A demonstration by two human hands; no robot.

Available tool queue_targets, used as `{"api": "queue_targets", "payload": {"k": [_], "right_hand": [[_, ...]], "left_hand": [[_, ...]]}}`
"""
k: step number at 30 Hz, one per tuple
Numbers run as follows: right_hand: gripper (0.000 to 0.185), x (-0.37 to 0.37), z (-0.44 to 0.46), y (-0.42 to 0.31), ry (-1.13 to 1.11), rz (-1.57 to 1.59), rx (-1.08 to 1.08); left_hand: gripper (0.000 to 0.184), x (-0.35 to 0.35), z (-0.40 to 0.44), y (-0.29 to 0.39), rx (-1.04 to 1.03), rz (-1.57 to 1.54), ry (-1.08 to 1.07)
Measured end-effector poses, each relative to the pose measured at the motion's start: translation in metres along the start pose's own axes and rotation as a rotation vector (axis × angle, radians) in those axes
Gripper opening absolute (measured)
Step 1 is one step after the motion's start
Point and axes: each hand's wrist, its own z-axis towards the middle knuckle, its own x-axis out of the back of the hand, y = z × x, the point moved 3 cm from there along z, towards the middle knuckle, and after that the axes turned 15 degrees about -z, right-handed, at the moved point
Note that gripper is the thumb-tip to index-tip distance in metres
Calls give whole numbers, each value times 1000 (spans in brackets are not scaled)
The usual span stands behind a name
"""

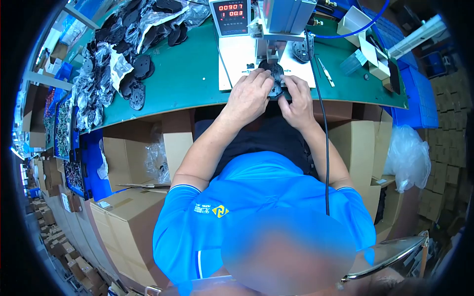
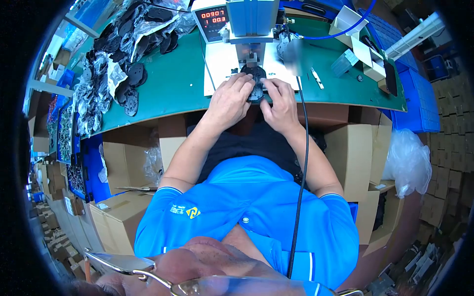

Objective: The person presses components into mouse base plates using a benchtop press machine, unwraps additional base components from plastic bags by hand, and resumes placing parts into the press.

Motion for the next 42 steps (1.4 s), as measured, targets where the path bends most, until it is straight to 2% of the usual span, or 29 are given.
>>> {"api": "queue_targets", "payload": {"k": [2, 11, 14, 17, 20, 22, 24, 30, 31, 33, 36, 38, 40, 41, 42], "right_hand": [[57, -9, 8, 3, -60, -69, 28], [58, -31, -1, 11, 43, -95, 32], [57, -31, -1, 14, 71, -84, 23], [58, -33, -1, 12, 20, -90, -4], [61, -40, -5, 16, 12, -86, -31], [60, -41, -4, 17, 8, -69, -30], [59, -42, -5, 16, 56, -71, 2], [58, -45, -6, 18, 76, -90, 14], [58, -45, -6, 18, 77, -91, 12], [57, -44, -6, 18, 75, -84, 17], [58, -44, -5, 17, 77, -95, 20], [58, -44, -5, 17, 75, -99, 22], [59, -44, -5, 17, 72, -105, 21], [59, -45, -5, 17, 77, -104, 22], [60, -44, -5, 17, 83, -104, 23]], "left_hand": [[55, 1, -1, 2, 7, 0, 22], [59, -5, -9, -7, 6, -89, 54], [64, 13, -16, 2, -25, -202, 70], [67, 35, -41, -14, 13, -150, 143], [58, 59, -76, -64, 222, -32, 339], [53, 88, -97, -92, 302, 151, 454], [55, 116, -120, -123, 409, 331, 518], [67, 182, -173, -182, 915, 907, 493], [67, 188, -176, -187, 912, 908, 491], [59, 197, -186, -199, 1160, 869, 466], [58, 199, -191, -204, 1156, 773, 345], [52, 192, -193, -201, 1076, 764, 313], [49, 175, -185, -192, 821, 612, 152], [41, 164, -183, -182, 760, 547, 191], [41, 157, -181, -174, 756, 540, 186]]}}
